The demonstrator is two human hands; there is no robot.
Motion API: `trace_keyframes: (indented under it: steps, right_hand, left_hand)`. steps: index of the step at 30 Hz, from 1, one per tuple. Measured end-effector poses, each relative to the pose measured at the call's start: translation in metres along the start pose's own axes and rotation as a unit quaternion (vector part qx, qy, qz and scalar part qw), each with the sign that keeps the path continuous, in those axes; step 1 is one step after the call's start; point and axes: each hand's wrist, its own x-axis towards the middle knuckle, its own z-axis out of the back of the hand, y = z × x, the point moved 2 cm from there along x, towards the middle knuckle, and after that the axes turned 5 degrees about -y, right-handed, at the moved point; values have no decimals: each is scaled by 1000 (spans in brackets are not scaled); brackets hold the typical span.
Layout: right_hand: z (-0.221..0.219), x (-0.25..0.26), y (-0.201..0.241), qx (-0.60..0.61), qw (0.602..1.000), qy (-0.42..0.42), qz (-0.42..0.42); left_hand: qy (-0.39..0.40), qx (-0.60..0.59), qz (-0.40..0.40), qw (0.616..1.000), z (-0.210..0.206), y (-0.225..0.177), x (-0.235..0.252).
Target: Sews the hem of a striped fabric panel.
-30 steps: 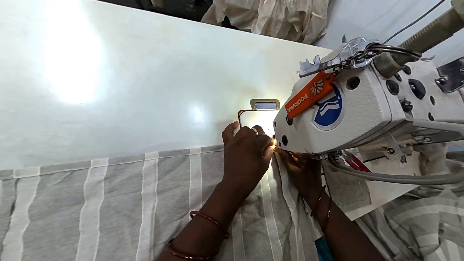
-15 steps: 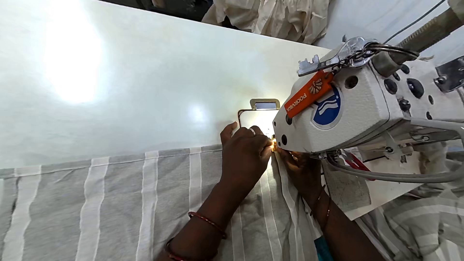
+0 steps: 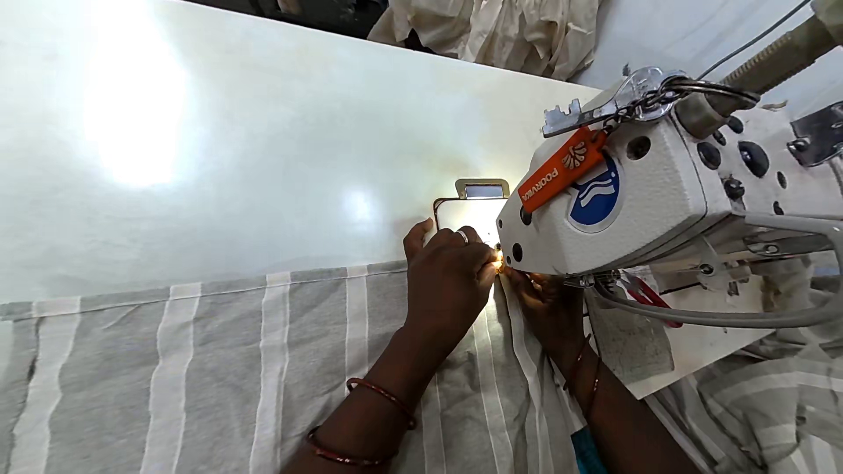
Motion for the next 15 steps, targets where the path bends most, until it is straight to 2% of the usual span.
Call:
trace_keyframes:
  steps: [5, 15]
  right_hand:
    - [2, 4, 6, 12, 1000, -13, -23]
    - [1, -2, 2, -18, 999, 19, -20]
  left_hand:
    - [13, -8, 9, 1000, 3, -1, 1]
    - [12, -12, 13, 1000, 5, 1, -1]
